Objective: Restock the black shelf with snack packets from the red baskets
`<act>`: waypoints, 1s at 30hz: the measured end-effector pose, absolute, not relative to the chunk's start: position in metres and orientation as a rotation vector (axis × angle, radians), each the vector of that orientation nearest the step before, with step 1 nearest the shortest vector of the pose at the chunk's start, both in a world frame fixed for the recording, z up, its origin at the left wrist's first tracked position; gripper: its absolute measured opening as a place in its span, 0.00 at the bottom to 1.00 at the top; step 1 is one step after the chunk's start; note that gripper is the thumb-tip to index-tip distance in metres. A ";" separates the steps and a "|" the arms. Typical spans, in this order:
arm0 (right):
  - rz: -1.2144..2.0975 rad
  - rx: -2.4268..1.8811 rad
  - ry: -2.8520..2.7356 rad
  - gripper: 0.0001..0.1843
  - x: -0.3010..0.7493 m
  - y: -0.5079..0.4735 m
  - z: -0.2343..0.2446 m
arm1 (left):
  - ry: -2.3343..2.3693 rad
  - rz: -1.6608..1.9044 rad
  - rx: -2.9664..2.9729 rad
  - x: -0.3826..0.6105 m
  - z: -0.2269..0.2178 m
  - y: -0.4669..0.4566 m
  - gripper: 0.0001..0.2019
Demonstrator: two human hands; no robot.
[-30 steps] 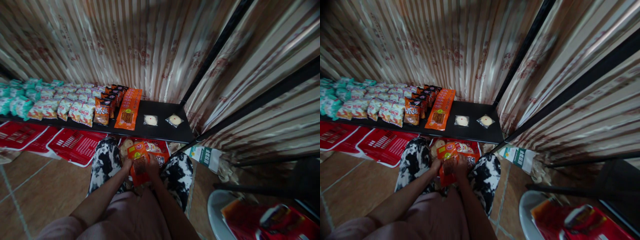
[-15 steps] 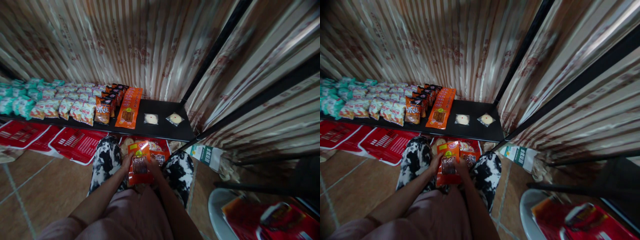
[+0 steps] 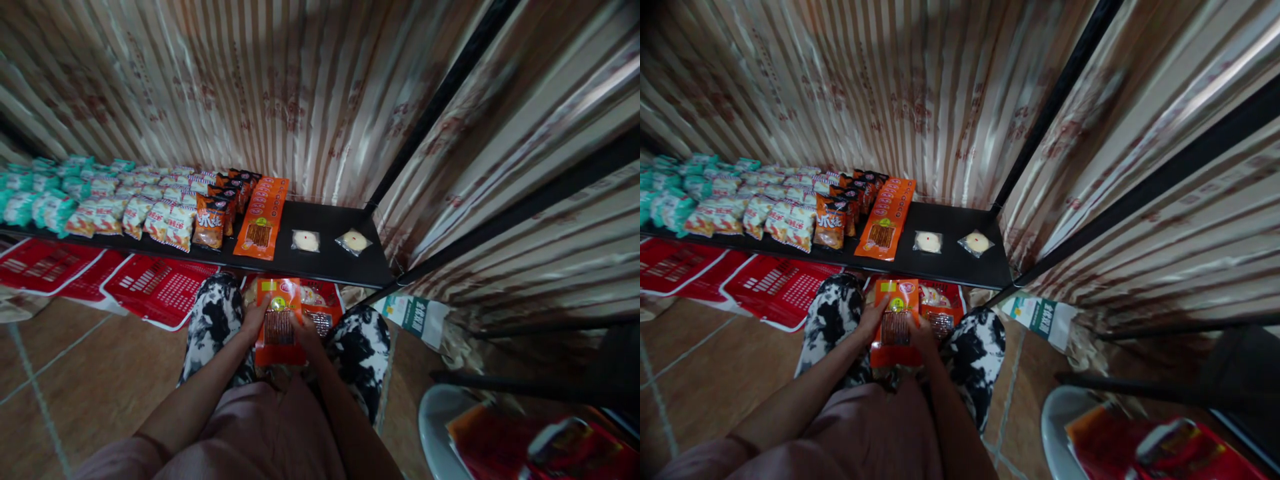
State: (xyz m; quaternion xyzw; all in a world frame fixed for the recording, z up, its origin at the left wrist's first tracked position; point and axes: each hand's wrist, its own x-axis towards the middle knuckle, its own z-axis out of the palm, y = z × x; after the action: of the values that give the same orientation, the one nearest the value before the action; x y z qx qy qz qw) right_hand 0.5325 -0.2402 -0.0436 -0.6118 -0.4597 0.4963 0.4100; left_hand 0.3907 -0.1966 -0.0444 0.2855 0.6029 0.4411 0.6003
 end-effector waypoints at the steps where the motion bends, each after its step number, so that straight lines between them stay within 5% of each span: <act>1: 1.251 -1.543 -1.151 0.19 0.533 -0.240 -0.042 | 1.373 1.018 0.665 0.391 -0.042 -0.196 0.17; 16: 1.423 -1.412 -0.801 0.21 0.536 -0.239 -0.025 | 1.298 1.050 0.813 0.393 -0.036 -0.200 0.20; 30: 1.302 -1.413 -0.710 0.17 0.536 -0.244 -0.006 | 1.500 1.027 1.082 0.404 -0.032 -0.197 0.12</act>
State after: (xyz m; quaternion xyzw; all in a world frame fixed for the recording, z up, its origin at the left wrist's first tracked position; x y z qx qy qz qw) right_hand 0.5355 -0.2438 -0.0063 -0.5893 -0.2960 0.5430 0.5199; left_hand 0.4037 -0.1970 -0.0323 0.4456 0.6180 0.4228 0.4908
